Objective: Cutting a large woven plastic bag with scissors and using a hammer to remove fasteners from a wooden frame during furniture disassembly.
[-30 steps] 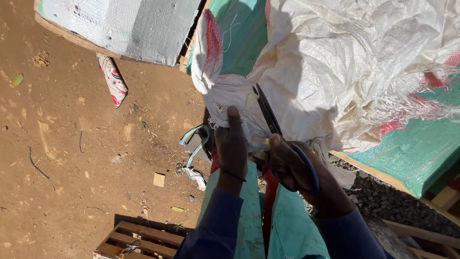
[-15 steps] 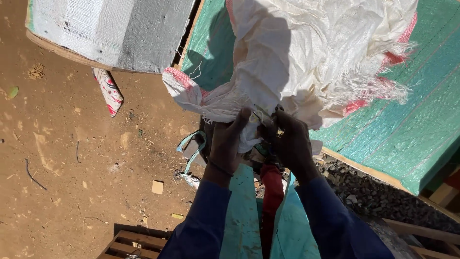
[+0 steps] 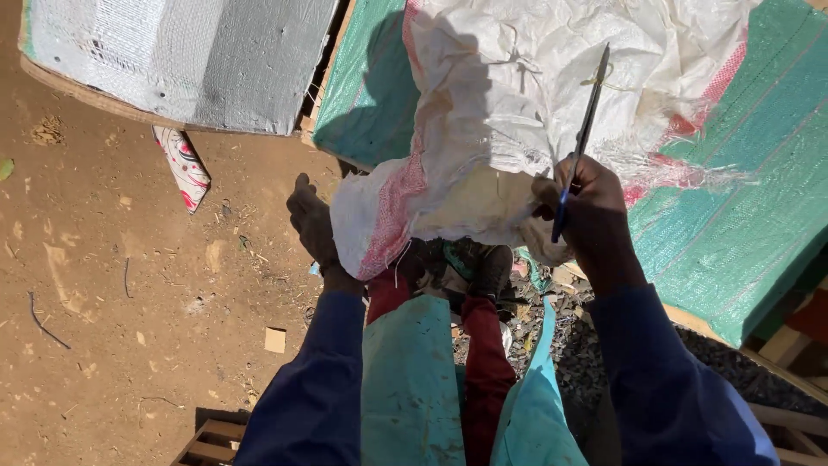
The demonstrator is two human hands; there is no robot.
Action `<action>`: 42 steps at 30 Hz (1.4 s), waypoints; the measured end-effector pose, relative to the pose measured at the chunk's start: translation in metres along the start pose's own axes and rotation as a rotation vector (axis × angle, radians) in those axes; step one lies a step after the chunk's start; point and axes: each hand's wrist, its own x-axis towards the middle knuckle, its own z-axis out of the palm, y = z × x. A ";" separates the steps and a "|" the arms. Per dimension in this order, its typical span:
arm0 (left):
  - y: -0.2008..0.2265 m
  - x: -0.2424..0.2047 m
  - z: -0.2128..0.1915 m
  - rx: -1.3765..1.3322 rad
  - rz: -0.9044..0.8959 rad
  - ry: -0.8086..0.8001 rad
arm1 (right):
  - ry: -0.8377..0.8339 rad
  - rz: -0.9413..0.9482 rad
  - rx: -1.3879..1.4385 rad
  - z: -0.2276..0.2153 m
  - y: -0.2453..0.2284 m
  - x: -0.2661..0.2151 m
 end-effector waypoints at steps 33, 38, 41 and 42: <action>0.053 -0.131 0.046 -0.330 0.141 -0.941 | 0.081 0.067 0.550 0.014 -0.031 0.044; 0.017 -0.150 0.072 -0.619 -0.189 -0.886 | 0.005 -0.047 0.254 0.015 -0.044 0.035; 0.068 -0.155 0.020 -0.816 -0.375 -0.831 | 0.004 0.013 0.236 0.003 -0.061 -0.019; 0.075 -0.152 0.013 -0.874 -0.401 -0.859 | 0.001 0.020 0.224 -0.002 -0.053 -0.033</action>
